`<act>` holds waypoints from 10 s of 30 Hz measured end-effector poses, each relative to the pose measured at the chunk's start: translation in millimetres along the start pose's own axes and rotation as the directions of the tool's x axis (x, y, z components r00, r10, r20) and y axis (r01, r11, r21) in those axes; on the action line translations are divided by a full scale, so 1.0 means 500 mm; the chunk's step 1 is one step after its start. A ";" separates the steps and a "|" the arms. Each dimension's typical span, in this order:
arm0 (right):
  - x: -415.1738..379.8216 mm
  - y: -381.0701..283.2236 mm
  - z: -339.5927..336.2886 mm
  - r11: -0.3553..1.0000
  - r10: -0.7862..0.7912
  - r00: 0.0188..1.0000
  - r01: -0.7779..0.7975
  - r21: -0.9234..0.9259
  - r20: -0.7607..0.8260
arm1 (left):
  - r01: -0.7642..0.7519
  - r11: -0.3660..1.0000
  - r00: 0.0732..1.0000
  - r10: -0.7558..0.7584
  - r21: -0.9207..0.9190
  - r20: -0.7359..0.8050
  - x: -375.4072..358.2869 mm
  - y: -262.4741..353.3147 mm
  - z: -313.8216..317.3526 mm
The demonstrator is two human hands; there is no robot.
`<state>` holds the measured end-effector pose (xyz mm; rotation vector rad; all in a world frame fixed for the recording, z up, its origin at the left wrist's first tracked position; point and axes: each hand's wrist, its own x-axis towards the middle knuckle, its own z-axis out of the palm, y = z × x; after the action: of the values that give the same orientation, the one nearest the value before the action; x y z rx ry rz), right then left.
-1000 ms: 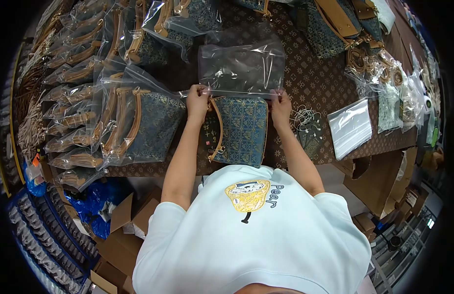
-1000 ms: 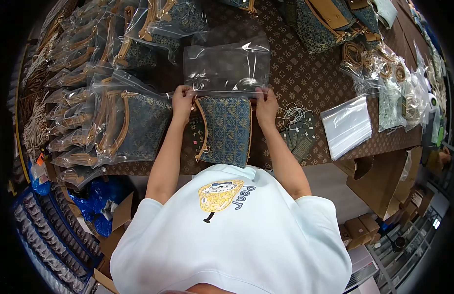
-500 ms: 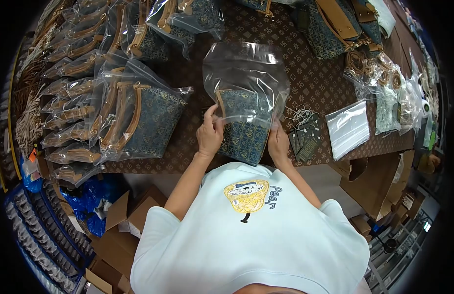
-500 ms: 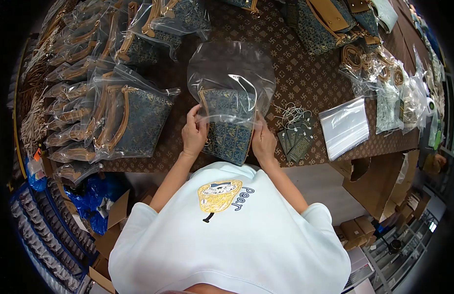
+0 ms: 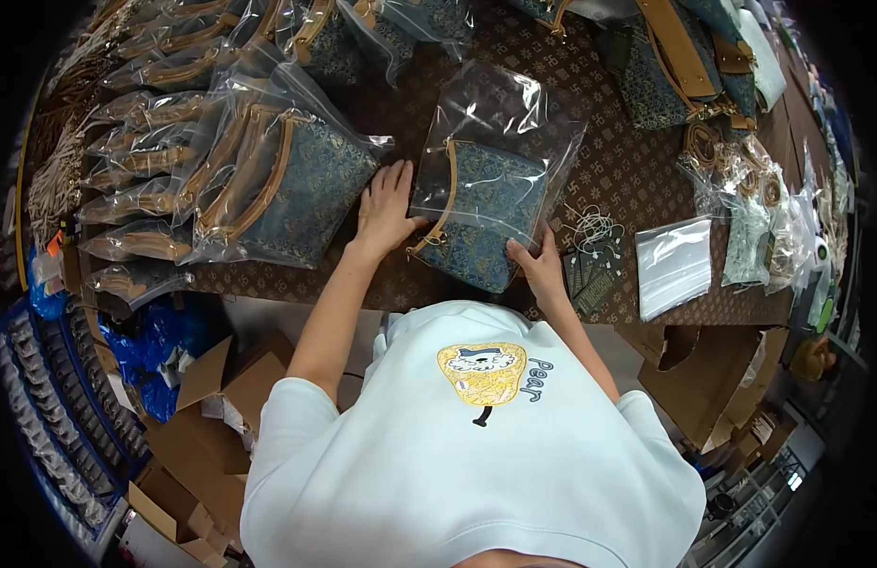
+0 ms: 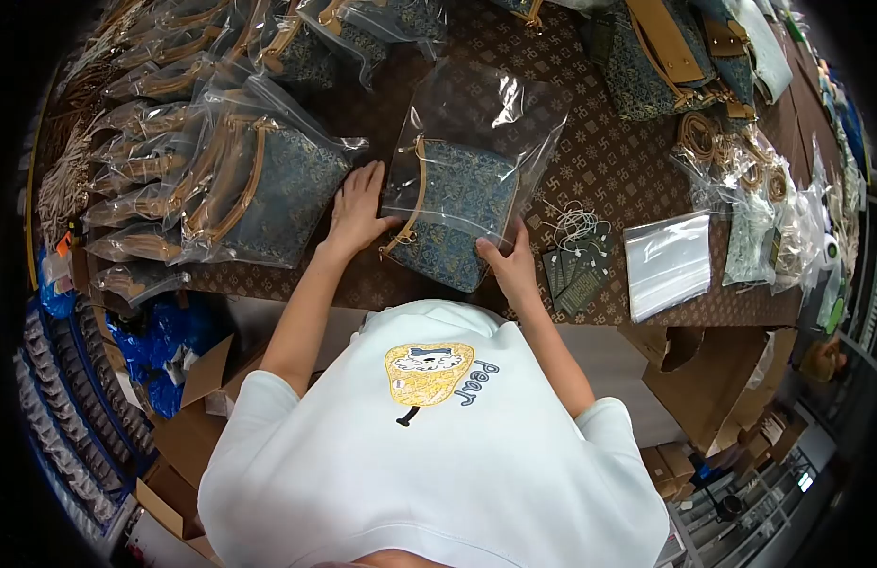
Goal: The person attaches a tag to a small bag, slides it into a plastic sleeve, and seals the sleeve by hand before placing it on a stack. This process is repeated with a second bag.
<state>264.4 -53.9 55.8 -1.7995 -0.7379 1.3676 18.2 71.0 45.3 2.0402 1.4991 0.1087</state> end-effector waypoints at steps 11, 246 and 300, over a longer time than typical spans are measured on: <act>0.008 0.015 -0.017 0.997 0.080 0.996 -0.080 -0.005 0.030 | -0.074 0.916 0.997 0.059 0.393 0.050 0.017 0.027 -0.007; 0.316 -0.214 0.277 0.870 -0.358 0.896 0.423 -0.256 0.264 | 0.196 0.960 0.878 -0.082 0.199 -0.472 0.143 0.069 -0.221; -0.010 -0.012 -0.183 0.868 -0.225 0.869 -0.026 -0.496 -0.440 | 0.508 0.395 0.837 -0.020 -0.765 0.546 -0.058 0.020 0.064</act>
<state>351.3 -74.2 77.5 -2.3353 -0.9344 0.6211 29.0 30.4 32.3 0.8116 1.0543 0.2182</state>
